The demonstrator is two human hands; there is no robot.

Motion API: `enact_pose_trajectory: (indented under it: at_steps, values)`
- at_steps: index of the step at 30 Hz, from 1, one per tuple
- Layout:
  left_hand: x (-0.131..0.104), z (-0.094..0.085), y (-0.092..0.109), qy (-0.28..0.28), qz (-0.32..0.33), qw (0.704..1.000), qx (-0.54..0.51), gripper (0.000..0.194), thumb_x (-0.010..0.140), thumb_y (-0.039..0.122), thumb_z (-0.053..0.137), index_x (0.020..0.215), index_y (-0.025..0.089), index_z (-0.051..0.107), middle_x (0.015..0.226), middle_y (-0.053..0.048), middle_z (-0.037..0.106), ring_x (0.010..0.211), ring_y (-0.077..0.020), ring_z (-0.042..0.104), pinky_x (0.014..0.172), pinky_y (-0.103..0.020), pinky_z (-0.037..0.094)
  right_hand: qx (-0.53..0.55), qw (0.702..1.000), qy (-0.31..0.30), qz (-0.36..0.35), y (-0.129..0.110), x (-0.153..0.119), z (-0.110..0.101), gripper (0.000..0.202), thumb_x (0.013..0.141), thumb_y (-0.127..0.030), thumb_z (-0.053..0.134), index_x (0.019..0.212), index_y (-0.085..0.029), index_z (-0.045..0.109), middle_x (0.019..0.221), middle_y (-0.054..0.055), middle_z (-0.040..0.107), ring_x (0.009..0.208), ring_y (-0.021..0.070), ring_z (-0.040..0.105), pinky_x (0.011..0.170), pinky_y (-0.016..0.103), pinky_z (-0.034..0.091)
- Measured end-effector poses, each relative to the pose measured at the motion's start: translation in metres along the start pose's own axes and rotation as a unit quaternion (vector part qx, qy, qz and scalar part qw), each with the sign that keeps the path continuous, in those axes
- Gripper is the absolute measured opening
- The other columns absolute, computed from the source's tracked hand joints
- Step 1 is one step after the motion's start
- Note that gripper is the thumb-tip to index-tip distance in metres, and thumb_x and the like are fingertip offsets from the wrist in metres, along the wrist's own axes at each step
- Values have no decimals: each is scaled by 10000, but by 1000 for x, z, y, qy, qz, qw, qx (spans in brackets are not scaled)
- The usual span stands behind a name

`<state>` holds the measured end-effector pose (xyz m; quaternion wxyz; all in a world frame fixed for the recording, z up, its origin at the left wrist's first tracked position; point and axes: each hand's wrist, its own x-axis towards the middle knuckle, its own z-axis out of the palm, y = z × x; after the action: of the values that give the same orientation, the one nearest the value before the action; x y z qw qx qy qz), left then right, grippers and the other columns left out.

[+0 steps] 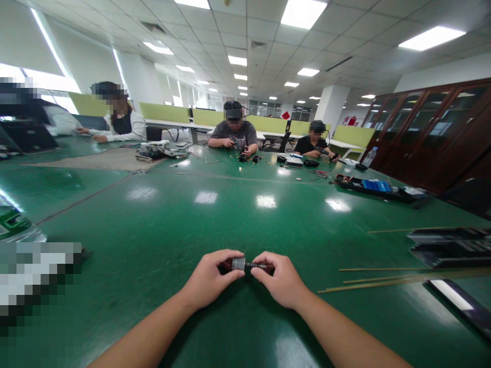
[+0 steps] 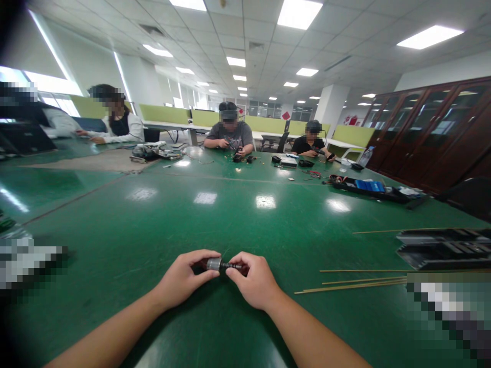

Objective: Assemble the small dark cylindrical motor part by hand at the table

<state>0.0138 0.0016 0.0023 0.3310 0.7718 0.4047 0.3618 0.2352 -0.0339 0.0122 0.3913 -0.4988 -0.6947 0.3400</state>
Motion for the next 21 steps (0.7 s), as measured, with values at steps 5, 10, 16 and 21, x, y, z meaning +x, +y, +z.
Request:
enact_pose_trajectory:
  at_steps: [5,10,16,21]
  values:
    - [0,0,0,0,-1,1000,-1,313,800,302,747,1110,274,708,1068,-13,735,960,-205,674,885,-317,516,6,1000,0,0,3,1,1,94,852,-261,672,895,-181,699,770,0,686,693,146,606,642,235,443]
    - [0,0,0,-2,-5,1000,-5,315,798,287,749,1110,277,705,1059,-4,735,948,-197,674,874,-311,517,7,1000,6,5,5,3,3,103,853,-269,674,887,-176,703,759,2,682,686,147,602,629,233,437]
    - [0,0,-2,1,-4,1000,-6,318,797,300,755,1111,285,706,1061,1,734,950,-194,674,876,-310,514,17,1000,7,9,5,3,2,91,851,-261,674,880,-179,701,749,-5,675,675,140,595,618,227,433]
    - [1,1,-3,3,-2,1000,-3,316,794,296,759,1106,297,705,1058,11,734,950,-188,673,872,-304,513,15,1000,10,7,6,2,3,87,851,-256,673,884,-181,700,751,-8,673,671,137,592,613,223,430]
